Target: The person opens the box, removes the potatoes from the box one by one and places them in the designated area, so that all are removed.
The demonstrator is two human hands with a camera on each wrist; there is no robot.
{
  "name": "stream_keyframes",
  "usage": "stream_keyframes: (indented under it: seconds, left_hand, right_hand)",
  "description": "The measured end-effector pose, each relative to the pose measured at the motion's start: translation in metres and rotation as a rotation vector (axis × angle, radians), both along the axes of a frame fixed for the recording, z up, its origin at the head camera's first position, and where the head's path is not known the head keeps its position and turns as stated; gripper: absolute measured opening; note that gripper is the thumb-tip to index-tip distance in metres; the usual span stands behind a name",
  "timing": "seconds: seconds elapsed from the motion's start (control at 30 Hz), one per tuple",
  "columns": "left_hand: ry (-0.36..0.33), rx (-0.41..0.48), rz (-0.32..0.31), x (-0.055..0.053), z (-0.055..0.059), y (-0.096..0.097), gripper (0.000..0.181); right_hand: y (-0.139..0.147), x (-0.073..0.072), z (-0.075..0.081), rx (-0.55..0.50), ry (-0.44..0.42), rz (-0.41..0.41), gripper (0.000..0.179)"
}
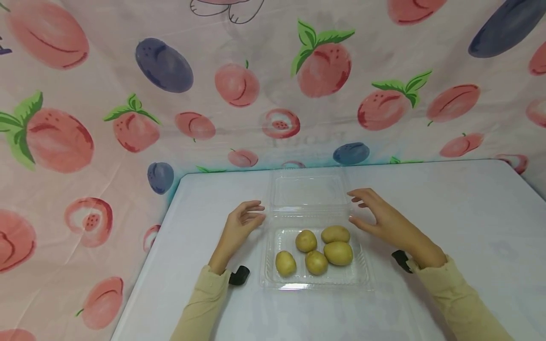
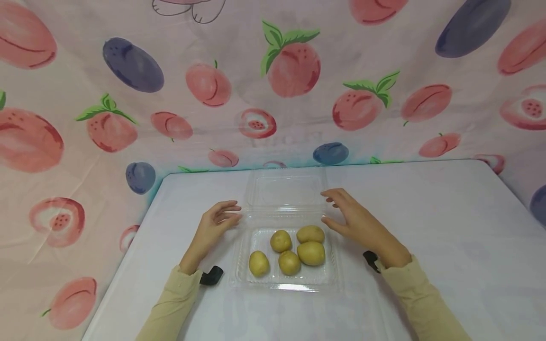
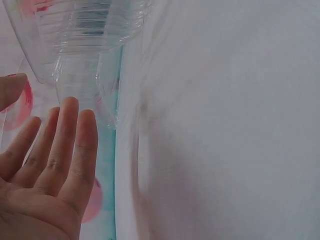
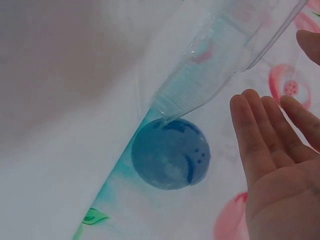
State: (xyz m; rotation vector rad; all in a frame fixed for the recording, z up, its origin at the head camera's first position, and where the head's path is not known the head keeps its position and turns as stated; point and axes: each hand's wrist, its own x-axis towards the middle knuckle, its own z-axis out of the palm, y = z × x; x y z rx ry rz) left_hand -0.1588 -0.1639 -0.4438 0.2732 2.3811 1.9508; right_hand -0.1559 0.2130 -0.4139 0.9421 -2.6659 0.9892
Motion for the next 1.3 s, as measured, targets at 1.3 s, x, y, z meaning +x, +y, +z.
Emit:
stream_keyframes:
  seconds: [1.3]
  left_hand:
    - [-0.056,0.011,-0.05,0.056,-0.003,-0.003,0.046]
  right_hand:
    - [-0.019,0.016,-0.004,0.157,0.162,0.131,0.051]
